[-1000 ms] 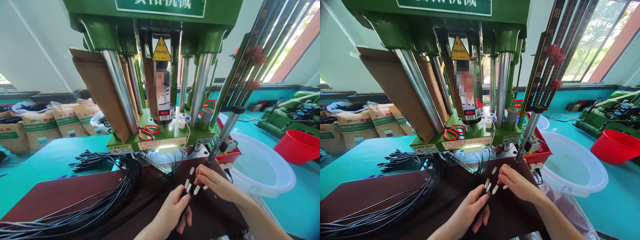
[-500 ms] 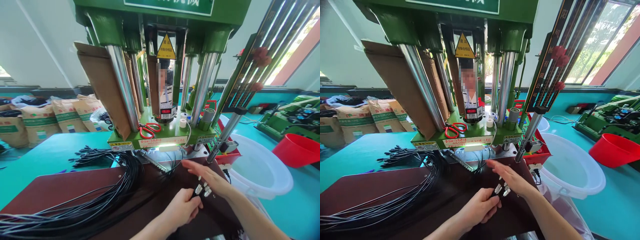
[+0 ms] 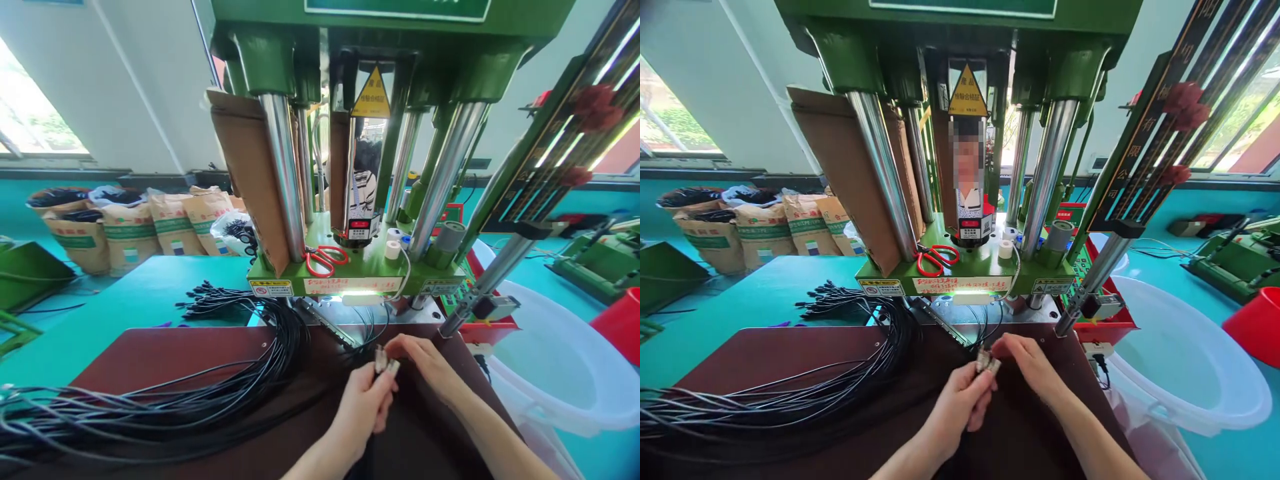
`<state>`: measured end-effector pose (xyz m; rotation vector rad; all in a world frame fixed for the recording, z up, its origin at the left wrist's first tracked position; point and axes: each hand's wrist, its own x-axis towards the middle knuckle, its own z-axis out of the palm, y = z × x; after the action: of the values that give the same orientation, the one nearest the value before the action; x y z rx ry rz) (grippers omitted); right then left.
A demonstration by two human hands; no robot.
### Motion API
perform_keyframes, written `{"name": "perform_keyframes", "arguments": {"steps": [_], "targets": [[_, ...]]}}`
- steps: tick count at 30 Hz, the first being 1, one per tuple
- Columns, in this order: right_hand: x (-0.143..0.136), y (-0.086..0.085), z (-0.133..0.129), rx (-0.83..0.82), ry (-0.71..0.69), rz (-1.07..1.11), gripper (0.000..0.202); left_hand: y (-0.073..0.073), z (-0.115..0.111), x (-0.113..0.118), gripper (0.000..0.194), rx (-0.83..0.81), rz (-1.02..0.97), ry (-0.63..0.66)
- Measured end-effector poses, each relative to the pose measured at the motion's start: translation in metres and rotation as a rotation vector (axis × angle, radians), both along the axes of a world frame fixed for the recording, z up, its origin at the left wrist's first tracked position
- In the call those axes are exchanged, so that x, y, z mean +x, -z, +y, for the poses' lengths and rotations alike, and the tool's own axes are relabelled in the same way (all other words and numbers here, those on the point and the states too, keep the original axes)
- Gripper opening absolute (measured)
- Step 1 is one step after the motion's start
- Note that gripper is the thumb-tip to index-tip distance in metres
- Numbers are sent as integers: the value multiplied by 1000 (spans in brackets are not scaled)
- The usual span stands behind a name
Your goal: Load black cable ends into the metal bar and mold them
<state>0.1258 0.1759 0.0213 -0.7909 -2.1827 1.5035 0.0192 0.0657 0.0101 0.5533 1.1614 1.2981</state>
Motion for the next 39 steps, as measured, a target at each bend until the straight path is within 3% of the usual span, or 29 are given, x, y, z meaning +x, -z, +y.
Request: {"name": "perform_keyframes", "arguments": {"steps": [3,6,11,17,20,22,25,27,29,34,39], "targets": [[-14,25,-6,424,89,-154,15,1,-10,-20,41,-21,1,-183],[-35,42,-20,695,112,-344,11,3,-16,-28,42,-25,9,-216],[-43,40,-22,785,138,-442,8,3,-18,-26,45,-1,-12,-163],[17,26,-20,834,165,-653,14,3,-22,-23,49,13,-21,-150],[51,22,-24,734,146,-728,29,4,-20,-14,49,13,-11,-93],[70,19,-29,566,111,-662,32,4,-17,-4,47,-3,16,-30],[87,16,-40,52,96,-499,22,3,-12,11,41,-23,70,100],[92,18,-50,-322,157,-379,13,2,-9,20,38,-41,82,175],[92,23,-60,-523,267,-206,15,3,-7,29,36,-56,79,227],[83,32,-74,-565,495,193,42,11,0,49,32,-70,105,307],[83,39,-77,-540,559,283,46,14,6,56,28,-118,130,339]]}}
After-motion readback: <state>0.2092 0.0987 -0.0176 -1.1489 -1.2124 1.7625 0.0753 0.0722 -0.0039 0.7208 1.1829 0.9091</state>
